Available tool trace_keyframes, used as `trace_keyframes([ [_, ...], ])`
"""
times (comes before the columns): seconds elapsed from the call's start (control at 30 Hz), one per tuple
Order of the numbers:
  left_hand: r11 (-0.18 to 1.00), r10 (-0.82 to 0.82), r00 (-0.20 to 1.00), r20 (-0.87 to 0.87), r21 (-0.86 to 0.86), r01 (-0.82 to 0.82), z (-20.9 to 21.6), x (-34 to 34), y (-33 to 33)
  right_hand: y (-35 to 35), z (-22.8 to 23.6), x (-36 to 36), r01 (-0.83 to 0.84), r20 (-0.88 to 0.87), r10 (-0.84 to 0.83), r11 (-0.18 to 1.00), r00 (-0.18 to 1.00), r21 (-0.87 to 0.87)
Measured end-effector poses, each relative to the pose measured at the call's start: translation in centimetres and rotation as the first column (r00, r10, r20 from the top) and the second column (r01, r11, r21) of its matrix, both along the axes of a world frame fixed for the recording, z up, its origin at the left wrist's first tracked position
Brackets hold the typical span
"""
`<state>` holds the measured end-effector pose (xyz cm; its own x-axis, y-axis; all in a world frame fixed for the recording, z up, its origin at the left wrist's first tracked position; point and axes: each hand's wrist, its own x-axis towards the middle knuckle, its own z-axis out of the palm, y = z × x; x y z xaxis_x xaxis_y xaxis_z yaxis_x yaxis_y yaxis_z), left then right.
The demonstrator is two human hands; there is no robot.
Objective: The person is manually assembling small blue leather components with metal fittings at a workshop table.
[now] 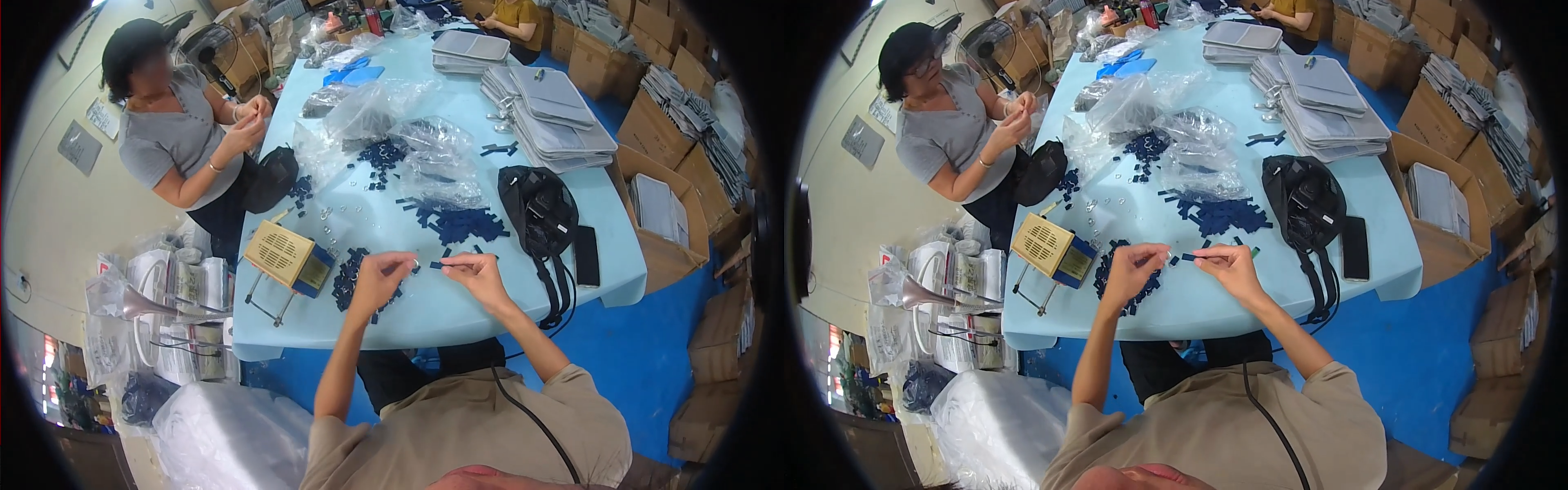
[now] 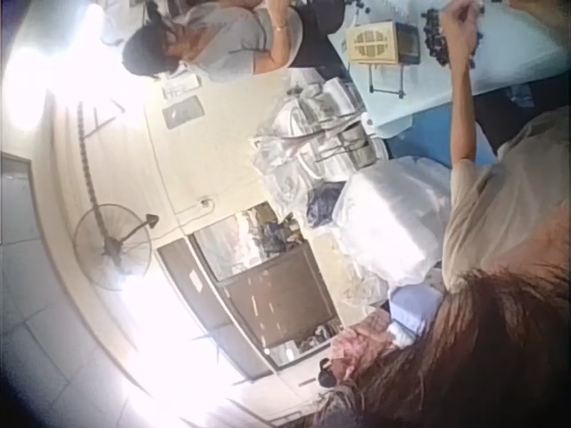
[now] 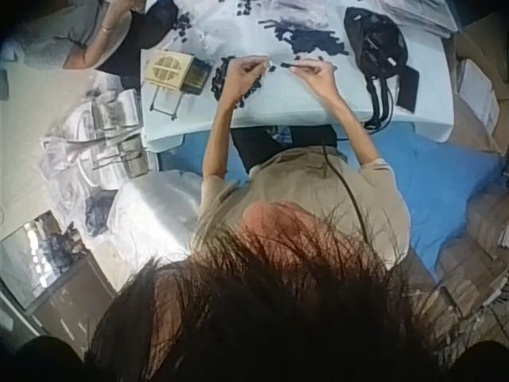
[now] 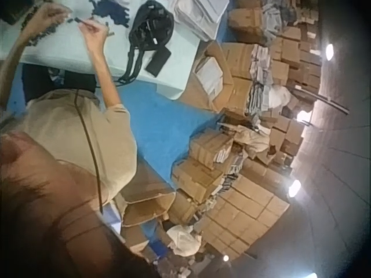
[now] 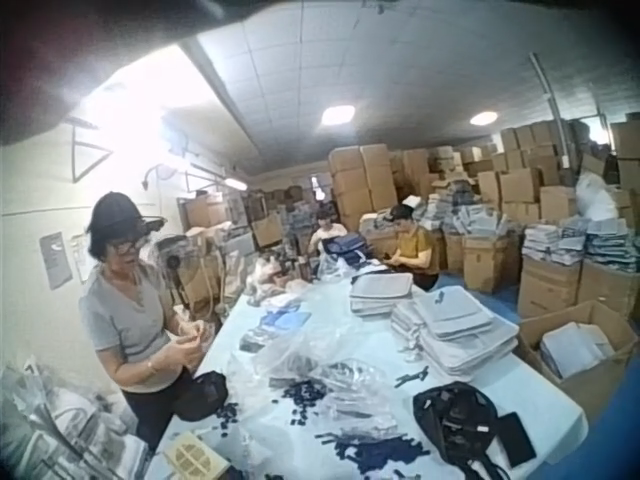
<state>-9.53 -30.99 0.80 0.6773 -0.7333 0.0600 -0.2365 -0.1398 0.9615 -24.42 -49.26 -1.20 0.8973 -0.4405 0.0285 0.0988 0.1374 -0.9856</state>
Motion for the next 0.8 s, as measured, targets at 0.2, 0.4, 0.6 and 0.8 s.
trace_keyframes([
  [0.2,0.961,-0.020,0.936,-0.353,-0.265,-0.080,-0.9,-4.2,1.0,1.1,0.4,-0.4,-0.082,0.040,0.084,0.996,0.996,-0.045],
  [0.4,0.949,0.008,0.882,-0.471,-0.276,-0.155,-0.3,-5.7,1.5,2.3,0.4,-0.9,-0.060,0.074,0.067,0.994,0.995,-0.092],
  [0.6,0.928,0.052,0.883,-0.467,-0.305,-0.216,-0.9,-6.1,1.8,3.3,1.4,-1.3,-0.091,0.110,0.104,0.988,0.988,-0.124],
  [0.8,0.927,0.062,0.905,-0.421,-0.311,-0.208,-1.1,-6.8,2.1,3.6,1.0,-1.1,-0.137,0.063,0.146,0.983,0.987,-0.125],
])
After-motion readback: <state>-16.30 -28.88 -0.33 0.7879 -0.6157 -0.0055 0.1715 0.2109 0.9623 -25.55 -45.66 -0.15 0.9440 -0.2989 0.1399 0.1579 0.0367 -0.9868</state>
